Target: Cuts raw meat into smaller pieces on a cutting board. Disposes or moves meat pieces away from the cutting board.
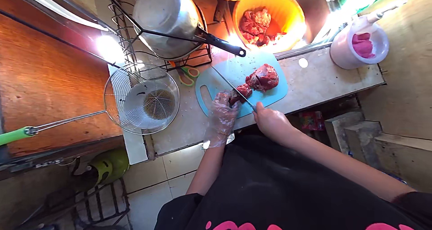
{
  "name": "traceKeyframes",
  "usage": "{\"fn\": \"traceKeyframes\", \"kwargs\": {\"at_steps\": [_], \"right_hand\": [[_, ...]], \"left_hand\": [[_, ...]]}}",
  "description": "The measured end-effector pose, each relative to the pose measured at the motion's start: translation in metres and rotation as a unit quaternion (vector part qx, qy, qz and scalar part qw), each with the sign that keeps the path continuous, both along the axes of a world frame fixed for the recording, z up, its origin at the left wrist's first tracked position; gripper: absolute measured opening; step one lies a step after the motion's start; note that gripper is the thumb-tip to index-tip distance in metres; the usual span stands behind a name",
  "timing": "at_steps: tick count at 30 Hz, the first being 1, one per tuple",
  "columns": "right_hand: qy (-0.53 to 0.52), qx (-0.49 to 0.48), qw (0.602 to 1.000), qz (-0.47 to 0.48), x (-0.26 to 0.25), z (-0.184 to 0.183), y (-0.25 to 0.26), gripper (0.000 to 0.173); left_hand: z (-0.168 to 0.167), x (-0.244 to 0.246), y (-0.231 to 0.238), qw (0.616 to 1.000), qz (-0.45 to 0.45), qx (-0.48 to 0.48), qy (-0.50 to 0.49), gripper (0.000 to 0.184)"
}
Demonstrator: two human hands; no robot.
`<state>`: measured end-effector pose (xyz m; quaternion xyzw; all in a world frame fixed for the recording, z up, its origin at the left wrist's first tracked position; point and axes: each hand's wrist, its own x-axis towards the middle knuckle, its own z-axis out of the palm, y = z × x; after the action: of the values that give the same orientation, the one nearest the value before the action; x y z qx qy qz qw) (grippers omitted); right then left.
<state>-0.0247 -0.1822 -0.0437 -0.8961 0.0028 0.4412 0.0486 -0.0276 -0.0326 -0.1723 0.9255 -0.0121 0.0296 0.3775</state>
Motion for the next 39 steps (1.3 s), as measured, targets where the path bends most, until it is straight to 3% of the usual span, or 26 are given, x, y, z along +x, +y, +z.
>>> {"fn": "traceKeyframes", "kwargs": {"at_steps": [4,12,19,24,29,33,35,36,37,38,39], "right_hand": [[0.072,-0.031,0.997,-0.023,-0.021,0.019,-0.024,0.046],[-0.016,0.008,1.000,-0.007,0.025,-0.021,0.016,0.035],[0.061,-0.028,0.997,-0.026,-0.026,-0.005,-0.031,0.046],[0.009,0.022,1.000,-0.019,-0.004,-0.025,-0.013,0.038],[-0.041,0.039,0.998,-0.019,0.014,-0.035,0.006,0.037],[0.026,0.015,0.999,-0.033,-0.018,-0.023,-0.024,0.038],[0.053,0.000,0.998,-0.028,-0.025,-0.019,-0.030,0.040],[0.047,0.005,0.999,-0.027,-0.025,-0.022,-0.030,0.039],[0.026,0.017,0.999,-0.027,-0.024,-0.028,-0.028,0.037],[0.003,0.025,0.999,-0.025,-0.017,-0.033,-0.023,0.036],[-0.009,0.028,0.999,-0.026,-0.007,-0.038,-0.014,0.036]], "left_hand": [[0.004,-0.006,0.003,0.999,-0.023,-0.028,-0.003,0.030],[0.003,-0.008,0.005,0.999,-0.027,-0.018,0.011,0.030],[0.010,-0.008,0.005,0.999,-0.037,-0.030,0.014,0.030],[0.003,-0.009,0.006,0.998,-0.040,-0.040,-0.013,0.029],[0.037,-0.025,0.010,0.994,-0.007,-0.069,0.089,0.031],[0.008,0.001,0.002,0.999,-0.019,-0.039,-0.028,0.027],[0.006,0.006,-0.003,0.999,-0.005,-0.036,-0.040,0.026],[0.016,0.007,-0.005,1.000,0.002,-0.019,-0.009,0.025],[0.040,0.012,-0.006,0.996,-0.010,0.014,0.093,0.025],[0.076,0.028,-0.006,0.962,-0.048,0.038,0.267,0.029],[0.040,0.013,-0.005,0.996,-0.016,0.013,0.088,0.023]]}}
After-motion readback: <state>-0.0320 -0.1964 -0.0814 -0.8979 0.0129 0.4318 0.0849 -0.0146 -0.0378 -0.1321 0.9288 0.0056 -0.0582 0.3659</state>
